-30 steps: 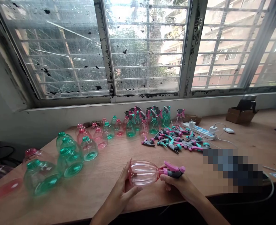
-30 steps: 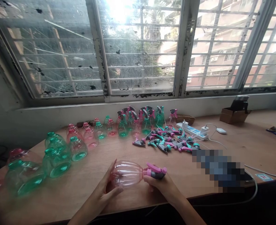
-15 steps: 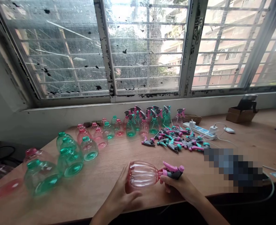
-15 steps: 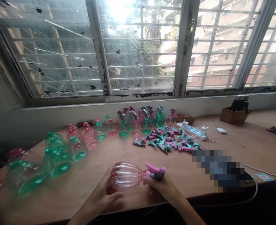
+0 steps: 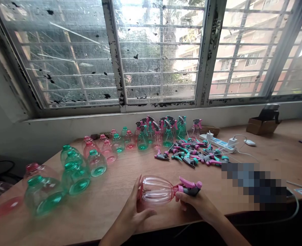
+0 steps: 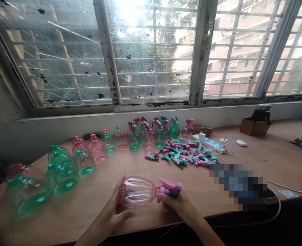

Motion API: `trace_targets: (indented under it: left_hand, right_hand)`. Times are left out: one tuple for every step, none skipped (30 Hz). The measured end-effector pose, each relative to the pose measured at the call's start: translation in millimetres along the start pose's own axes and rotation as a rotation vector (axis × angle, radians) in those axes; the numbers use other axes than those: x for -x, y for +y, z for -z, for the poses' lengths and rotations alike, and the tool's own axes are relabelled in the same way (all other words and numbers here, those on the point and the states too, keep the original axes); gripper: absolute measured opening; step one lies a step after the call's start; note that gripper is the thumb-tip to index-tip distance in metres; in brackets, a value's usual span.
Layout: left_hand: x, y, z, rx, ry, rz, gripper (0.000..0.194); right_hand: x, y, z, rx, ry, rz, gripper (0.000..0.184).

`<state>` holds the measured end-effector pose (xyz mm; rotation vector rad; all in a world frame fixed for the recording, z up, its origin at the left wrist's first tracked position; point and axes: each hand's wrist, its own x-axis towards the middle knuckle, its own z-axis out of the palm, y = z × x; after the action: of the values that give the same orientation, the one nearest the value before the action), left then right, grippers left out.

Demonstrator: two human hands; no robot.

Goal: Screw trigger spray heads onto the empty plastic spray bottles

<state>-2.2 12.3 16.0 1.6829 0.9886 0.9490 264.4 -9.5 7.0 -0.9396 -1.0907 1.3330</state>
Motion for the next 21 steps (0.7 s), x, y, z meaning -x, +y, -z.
trace_targets:
  left_hand:
    - [0, 0, 0.2, 0.013, -0.006, 0.014, 0.112]
    - [0, 2, 0.3, 0.023, -0.013, 0.032, 0.111]
    - [0, 4, 0.5, 0.03, -0.018, 0.047, 0.106]
    - [0, 7, 0.6, 0.034, -0.025, 0.053, 0.1]
    - [0, 11, 0.6, 0.036, -0.04, 0.052, 0.095]
    - [0, 14, 0.5, 0.036, -0.063, 0.045, 0.09]
    - [0, 16, 0.3, 0.037, -0.086, 0.036, 0.088]
    - [-1, 17, 0.1, 0.036, -0.102, 0.027, 0.087]
    - [-1, 17, -0.1, 0.034, -0.106, 0.022, 0.09]
    - [-2, 15, -0.4, 0.036, -0.097, 0.021, 0.095]
    - [-2, 13, -0.6, 0.042, -0.08, 0.022, 0.102]
    - [-3, 10, -0.8, 0.05, -0.064, 0.027, 0.108]
    - [-3, 7, -0.9, 0.056, -0.054, 0.033, 0.114]
    - [-3, 5, -0.9, 0.056, -0.05, 0.04, 0.118]
    - [-3, 3, -0.9, 0.048, -0.048, 0.044, 0.117]
    - [-3, 2, -0.9, 0.032, -0.043, 0.044, 0.113]
    - [-3, 3, -0.8, 0.015, -0.035, 0.038, 0.108]
    - [-3, 3, -0.7, 0.001, -0.026, 0.027, 0.102]
    - [-3, 4, -0.4, -0.009, -0.017, 0.015, 0.097]
    - [-4, 5, -0.1, -0.015, -0.012, 0.006, 0.092]
    - [-4, 5, 0.2, -0.017, -0.01, -0.002, 0.09]
  right_hand:
    - [0, 0, 0, 0.003, -0.003, 0.002, 0.072]
    - [0, 0, 0, 0.011, -0.008, 0.009, 0.069]
    - [0, 1, 0, 0.02, -0.01, 0.014, 0.067]
    - [0, 1, 0, 0.026, -0.009, 0.016, 0.065]
    - [0, 1, 0, 0.028, -0.004, 0.014, 0.066]
    - [-1, 2, 0, 0.027, 0.001, 0.01, 0.068]
    - [-1, 2, 0, 0.025, 0.006, 0.005, 0.071]
    - [-1, 2, 0, 0.022, 0.007, 0.0, 0.073]
    - [-1, 3, 1, 0.023, 0.007, -0.004, 0.074]
    - [-1, 4, 1, 0.029, 0.007, -0.004, 0.073]
    - [-2, 4, 2, 0.037, 0.006, -0.003, 0.07]
    - [-2, 5, 2, 0.045, 0.004, 0.0, 0.066]
    - [-2, 5, 3, 0.05, 0.004, 0.004, 0.063]
    - [-2, 6, 3, 0.051, 0.005, 0.008, 0.061]
    - [-2, 6, 4, 0.049, 0.007, 0.012, 0.06]
    - [-2, 6, 4, 0.043, 0.007, 0.012, 0.061]
    - [-2, 5, 4, 0.039, 0.008, 0.004, 0.063]
    - [-1, 5, 3, 0.041, 0.007, -0.01, 0.064]
    - [-1, 4, 3, 0.054, 0.002, -0.025, 0.063]
    - [0, 4, 3, 0.074, -0.005, -0.039, 0.061]
    - [0, 3, 3, 0.098, -0.01, -0.048, 0.058]
